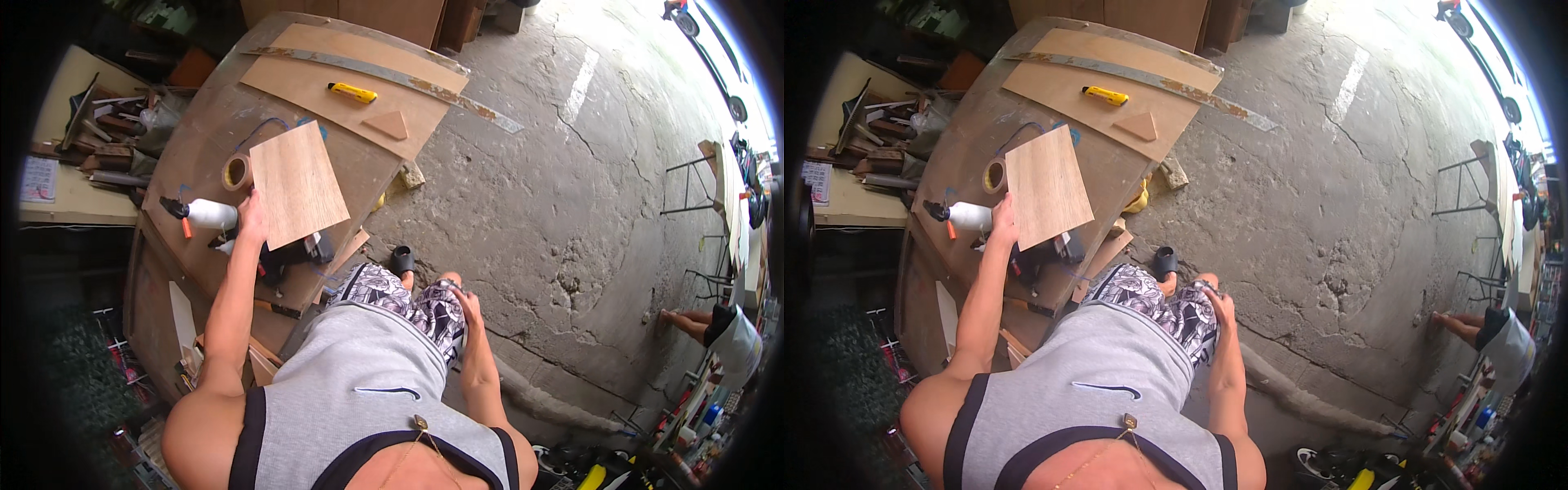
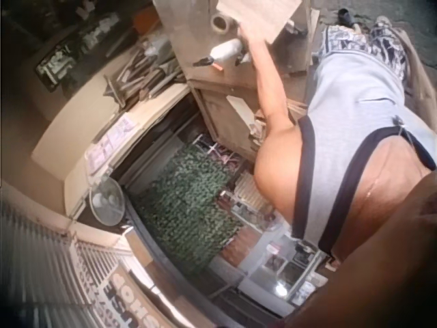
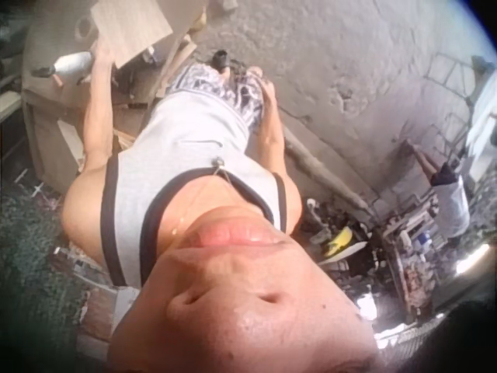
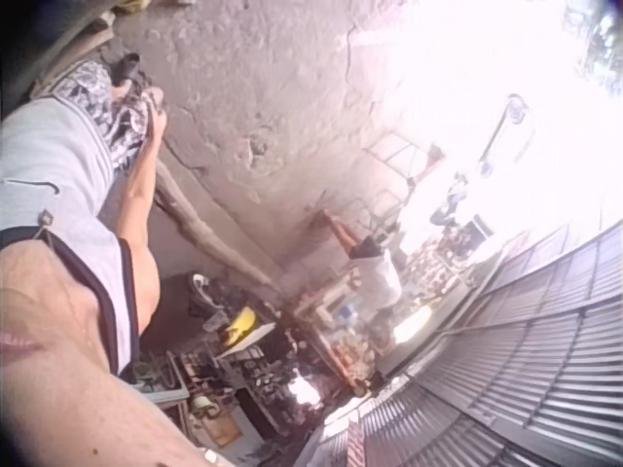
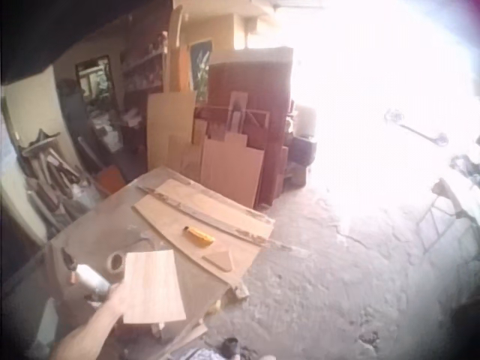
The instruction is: The person measures and marks a piece of wood using a tape measure and marker, then cuts it with a utility knife guided by a metal ruler. The person repeats the measuring and cutting process on another piece of wood.
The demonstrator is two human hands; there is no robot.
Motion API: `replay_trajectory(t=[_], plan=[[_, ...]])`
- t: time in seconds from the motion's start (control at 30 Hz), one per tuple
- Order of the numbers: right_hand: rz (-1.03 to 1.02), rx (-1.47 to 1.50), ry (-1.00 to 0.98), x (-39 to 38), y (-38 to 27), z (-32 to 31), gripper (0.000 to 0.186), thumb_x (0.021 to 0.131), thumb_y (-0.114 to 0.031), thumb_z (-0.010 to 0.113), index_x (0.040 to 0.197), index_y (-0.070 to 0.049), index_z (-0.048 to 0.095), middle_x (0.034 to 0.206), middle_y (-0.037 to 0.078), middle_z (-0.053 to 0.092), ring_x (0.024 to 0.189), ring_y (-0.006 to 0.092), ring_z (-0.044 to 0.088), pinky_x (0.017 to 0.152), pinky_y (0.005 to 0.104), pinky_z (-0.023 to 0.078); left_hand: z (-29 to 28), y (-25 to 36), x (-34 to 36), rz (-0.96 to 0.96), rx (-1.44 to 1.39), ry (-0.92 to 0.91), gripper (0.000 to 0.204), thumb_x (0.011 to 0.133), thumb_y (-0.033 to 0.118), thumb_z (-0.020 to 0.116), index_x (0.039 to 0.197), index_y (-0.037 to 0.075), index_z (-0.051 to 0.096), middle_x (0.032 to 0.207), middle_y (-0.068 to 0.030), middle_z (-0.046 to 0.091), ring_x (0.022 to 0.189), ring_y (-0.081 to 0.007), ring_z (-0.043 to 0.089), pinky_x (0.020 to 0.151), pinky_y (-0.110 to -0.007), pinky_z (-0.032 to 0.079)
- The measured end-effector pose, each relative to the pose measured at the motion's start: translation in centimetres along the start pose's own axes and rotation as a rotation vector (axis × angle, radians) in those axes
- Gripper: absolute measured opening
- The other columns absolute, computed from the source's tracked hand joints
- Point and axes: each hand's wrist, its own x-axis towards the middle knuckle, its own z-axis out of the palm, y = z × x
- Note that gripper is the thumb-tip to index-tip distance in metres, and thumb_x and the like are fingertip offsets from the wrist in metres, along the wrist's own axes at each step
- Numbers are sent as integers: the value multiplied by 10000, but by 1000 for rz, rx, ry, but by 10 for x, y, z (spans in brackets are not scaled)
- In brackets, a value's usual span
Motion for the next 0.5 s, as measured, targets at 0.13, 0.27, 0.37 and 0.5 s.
replay_trajectory(t=[0.13,0.27,0.37,0.5], plan=[[-114,-95,-33,-17,-119,-57,777,700,-587,682,1061,99,647,992,245,680,940,274,662,830,367,489,-10,-26,32,149,121,165,333,978,265,529,1072,-44,610,981,-127,655,881,-200,608,801,-348,479],[-197,-235,-224,37,-153,-77,779,714,-620,669,1033,91,657,958,246,679,936,301,658,829,380,480,-4,-31,7,210,429,378,388,912,317,617,1112,-15,604,1015,-153,644,909,-228,595,820,-362,456],[-267,-301,-212,132,-143,-68,837,731,-596,666,1120,141,593,1030,279,657,988,337,644,868,395,472,61,-17,-34,629,1181,763,528,843,388,684,1192,12,560,1102,-173,606,1028,-307,559,913,-417,413],[-317,-287,-255,226,-180,-78,760,785,-599,622,1090,97,615,1056,290,650,1025,336,629,858,402,476,159,-25,-38,882,1025,471,641,724,342,795,1223,34,538,1158,-187,576,1101,-359,519,971,-455,384]])
